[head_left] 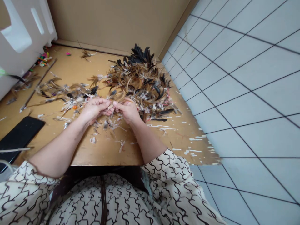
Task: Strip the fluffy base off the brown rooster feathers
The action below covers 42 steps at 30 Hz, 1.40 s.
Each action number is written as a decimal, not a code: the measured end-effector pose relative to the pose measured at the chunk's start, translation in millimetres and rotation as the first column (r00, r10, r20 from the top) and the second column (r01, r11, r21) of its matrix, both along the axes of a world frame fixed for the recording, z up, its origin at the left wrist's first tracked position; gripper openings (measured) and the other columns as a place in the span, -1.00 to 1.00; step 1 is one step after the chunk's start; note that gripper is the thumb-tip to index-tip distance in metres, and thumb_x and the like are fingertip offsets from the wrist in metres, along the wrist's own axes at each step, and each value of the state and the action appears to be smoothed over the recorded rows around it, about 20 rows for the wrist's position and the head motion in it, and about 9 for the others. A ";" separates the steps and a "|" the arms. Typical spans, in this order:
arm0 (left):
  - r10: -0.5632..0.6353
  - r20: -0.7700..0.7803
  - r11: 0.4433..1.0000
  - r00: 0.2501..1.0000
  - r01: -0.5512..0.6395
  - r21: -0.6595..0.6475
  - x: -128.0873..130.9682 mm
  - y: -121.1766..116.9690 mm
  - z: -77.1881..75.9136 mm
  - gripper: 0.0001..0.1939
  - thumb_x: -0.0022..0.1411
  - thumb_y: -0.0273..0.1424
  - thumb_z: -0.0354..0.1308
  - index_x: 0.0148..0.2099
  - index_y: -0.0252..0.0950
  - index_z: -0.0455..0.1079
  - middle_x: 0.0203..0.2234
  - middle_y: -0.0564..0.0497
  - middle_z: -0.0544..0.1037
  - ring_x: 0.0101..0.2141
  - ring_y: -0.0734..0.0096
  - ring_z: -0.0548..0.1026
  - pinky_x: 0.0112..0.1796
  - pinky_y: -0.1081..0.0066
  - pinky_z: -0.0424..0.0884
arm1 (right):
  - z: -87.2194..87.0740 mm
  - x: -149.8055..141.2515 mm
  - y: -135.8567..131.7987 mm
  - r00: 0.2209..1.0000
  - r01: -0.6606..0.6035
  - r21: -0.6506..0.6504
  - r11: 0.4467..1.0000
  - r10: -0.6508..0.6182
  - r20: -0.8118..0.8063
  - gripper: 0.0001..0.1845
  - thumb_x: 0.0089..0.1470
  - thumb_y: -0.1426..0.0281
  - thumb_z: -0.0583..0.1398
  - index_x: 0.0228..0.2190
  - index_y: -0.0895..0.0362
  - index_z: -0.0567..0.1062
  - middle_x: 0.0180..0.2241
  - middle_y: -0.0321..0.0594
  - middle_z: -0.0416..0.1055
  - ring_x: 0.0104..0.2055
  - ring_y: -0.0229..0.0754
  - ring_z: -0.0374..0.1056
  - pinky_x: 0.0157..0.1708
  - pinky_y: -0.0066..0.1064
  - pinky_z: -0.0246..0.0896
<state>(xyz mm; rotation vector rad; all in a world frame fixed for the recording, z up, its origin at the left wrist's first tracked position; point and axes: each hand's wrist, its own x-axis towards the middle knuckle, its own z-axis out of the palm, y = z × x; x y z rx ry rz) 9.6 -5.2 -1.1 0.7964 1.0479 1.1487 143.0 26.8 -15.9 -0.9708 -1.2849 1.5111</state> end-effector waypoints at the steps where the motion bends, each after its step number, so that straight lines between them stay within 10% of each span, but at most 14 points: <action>1: 0.012 -0.008 1.000 1.000 -0.012 -0.003 0.4 -0.2 -0.1 -0.87 -0.12 -0.47 0.31 -0.51 -0.42 0.43 -0.65 -0.02 0.51 -0.66 0.55 0.44 -0.53 0.53 0.41 | -0.4 -0.3 0.0 1.000 0.015 0.006 1.000 -0.015 0.005 -0.55 -0.44 0.12 0.35 -0.65 0.13 0.27 -0.70 -0.43 0.23 -0.65 -0.42 0.08 -0.61 -0.48 0.01; 18: 0.259 -0.409 0.936 0.875 -0.122 0.331 0.3 -2.5 -5.2 -0.94 -0.16 -0.56 0.22 -0.58 -0.31 0.47 -0.70 0.11 0.44 -0.61 0.56 0.33 -0.53 0.57 0.24 | -1.2 -11.5 -5.0 0.994 0.109 0.088 0.990 -0.110 0.009 -0.64 -0.36 0.17 0.33 -0.59 0.13 0.34 -0.56 -0.31 0.36 -0.43 -0.27 0.30 -0.41 -0.39 0.27; 24: 0.249 -0.294 0.954 0.923 -0.181 0.239 -8.3 4.7 -4.4 -0.91 -0.15 -0.54 0.20 -0.62 -0.33 0.37 -0.75 0.11 0.39 -0.69 0.59 0.29 -0.59 0.56 0.25 | -8.3 -5.9 2.4 0.984 0.013 0.225 0.974 -0.052 0.170 -0.86 -0.20 0.40 0.23 -0.48 0.13 0.38 -0.49 -0.31 0.37 -0.40 -0.31 0.27 -0.30 -0.40 0.26; 33: 0.211 -0.181 0.973 0.961 -0.188 0.135 -6.4 5.1 0.8 -0.88 -0.21 -0.53 0.25 -0.63 -0.36 0.34 -0.76 0.08 0.40 -0.71 0.61 0.28 -0.61 0.56 0.26 | -11.3 -5.5 1.4 0.610 -0.348 0.457 0.819 -0.172 0.773 -0.85 -0.17 0.62 0.13 -0.55 0.14 0.42 -0.44 -0.20 0.27 -0.26 -0.16 0.16 -0.16 -0.27 0.11; 42: 0.235 -0.450 0.967 0.862 -0.159 0.201 -12.3 6.8 -0.7 -0.89 -0.15 -0.56 0.15 -0.64 -0.35 0.33 -0.78 0.15 0.32 -0.69 0.63 0.19 -0.60 0.57 0.13 | -4.9 0.7 2.6 0.558 -0.330 0.506 0.797 -0.267 0.785 -0.85 -0.05 0.56 0.03 -0.52 0.14 0.35 -0.42 -0.14 0.31 -0.28 -0.12 0.14 -0.21 -0.27 0.08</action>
